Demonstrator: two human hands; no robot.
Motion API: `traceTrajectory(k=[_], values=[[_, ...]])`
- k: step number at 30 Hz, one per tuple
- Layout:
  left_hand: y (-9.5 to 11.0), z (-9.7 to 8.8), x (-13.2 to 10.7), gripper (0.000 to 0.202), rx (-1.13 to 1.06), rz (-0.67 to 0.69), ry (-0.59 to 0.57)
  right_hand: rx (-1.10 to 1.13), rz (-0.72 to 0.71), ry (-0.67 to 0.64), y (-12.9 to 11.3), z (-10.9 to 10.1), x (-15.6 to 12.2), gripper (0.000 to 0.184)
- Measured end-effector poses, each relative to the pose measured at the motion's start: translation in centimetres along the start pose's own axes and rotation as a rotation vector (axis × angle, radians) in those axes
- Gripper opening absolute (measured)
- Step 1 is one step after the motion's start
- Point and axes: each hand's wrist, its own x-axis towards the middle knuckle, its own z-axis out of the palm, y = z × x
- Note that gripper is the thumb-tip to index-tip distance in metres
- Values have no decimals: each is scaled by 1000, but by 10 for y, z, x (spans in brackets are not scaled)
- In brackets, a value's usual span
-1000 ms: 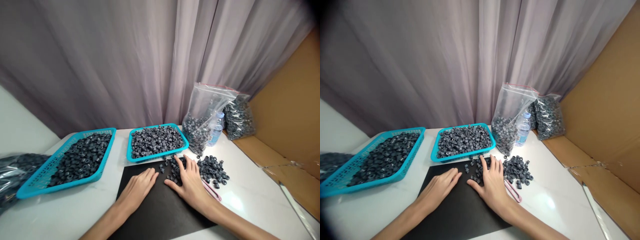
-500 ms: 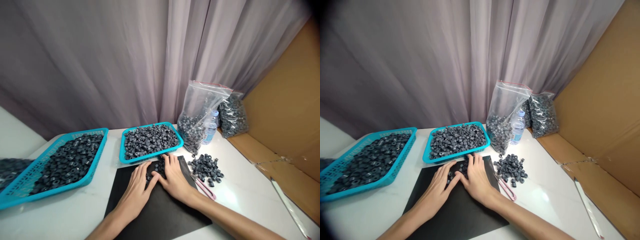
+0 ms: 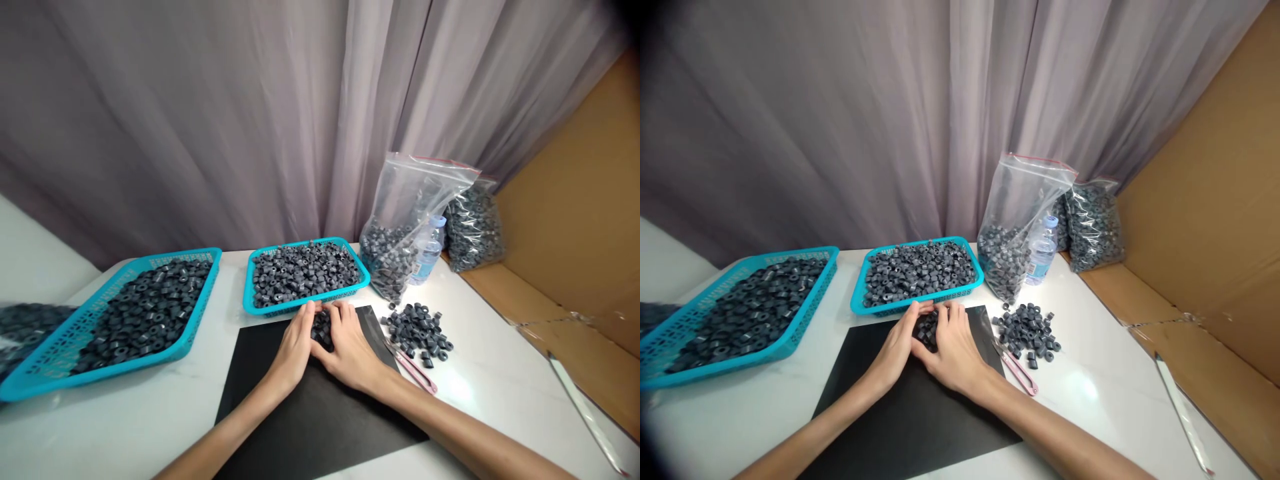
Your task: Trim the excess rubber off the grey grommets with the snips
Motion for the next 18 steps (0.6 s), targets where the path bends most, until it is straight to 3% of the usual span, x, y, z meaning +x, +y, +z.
traceTrajectory(k=[7, 13, 18], values=[[6, 2, -1, 72, -273, -101, 56, 38, -64, -33, -7, -3, 1, 67], [15, -8, -9, 61, -356, -194, 69, 0, -161, -111, -9, -1, 2, 60], [12, -11, -20, 60, -344, -243, 43, -80, -252, -177, -13, -1, 4, 43]])
